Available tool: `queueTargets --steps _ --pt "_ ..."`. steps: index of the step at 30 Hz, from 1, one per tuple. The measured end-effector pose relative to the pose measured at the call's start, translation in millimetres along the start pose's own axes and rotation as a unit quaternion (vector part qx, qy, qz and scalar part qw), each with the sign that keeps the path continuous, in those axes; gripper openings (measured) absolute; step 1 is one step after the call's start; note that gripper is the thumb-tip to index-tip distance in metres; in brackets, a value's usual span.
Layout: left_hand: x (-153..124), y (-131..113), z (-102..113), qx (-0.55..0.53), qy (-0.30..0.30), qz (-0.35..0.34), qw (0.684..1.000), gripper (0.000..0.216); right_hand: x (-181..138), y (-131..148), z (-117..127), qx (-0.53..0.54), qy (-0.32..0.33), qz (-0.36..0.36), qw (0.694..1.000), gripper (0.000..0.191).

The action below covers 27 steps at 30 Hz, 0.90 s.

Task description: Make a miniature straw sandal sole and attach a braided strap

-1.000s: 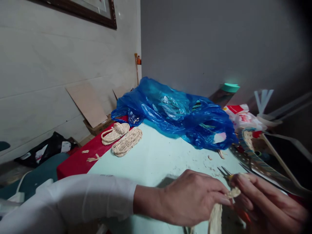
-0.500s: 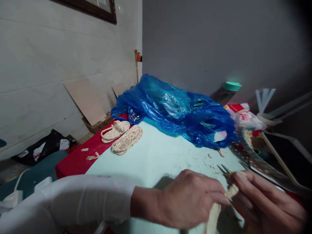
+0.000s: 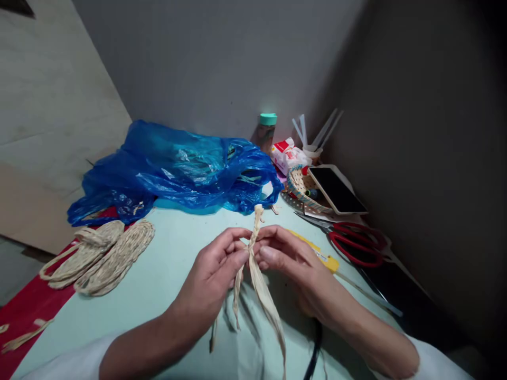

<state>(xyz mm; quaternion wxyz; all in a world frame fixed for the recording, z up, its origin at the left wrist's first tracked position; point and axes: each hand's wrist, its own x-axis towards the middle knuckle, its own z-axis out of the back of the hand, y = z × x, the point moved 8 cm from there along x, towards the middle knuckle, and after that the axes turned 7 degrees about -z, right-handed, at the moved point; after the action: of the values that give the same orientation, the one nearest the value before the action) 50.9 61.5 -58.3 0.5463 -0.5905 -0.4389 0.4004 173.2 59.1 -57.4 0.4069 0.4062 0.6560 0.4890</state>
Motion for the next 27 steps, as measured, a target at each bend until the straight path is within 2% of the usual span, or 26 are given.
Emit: queueTargets --steps 3,8,11,16,20,27 --pt "-1 -2 -1 0.008 0.005 -0.017 1.000 0.018 -1 -4 -11 -0.001 0.036 -0.014 0.999 0.014" --pt "-2 -3 -1 0.084 0.017 -0.037 0.996 0.014 -1 -11 -14 -0.027 0.050 -0.030 0.998 0.015" --pt "-2 -1 1 0.084 0.007 -0.019 0.996 0.014 -2 -10 -9 -0.097 0.020 -0.033 0.995 0.016" --pt "-2 -1 2 0.089 0.015 -0.005 0.996 0.014 -4 5 -6 -0.224 -0.026 0.015 0.974 0.023" --pt "-2 -3 4 0.170 0.019 -0.030 0.985 0.009 -1 8 -6 -0.219 -0.039 0.032 0.974 0.027" --pt "-1 -6 4 0.290 0.016 -0.062 0.955 0.012 -2 6 9 -0.174 -0.114 0.037 0.977 0.027"
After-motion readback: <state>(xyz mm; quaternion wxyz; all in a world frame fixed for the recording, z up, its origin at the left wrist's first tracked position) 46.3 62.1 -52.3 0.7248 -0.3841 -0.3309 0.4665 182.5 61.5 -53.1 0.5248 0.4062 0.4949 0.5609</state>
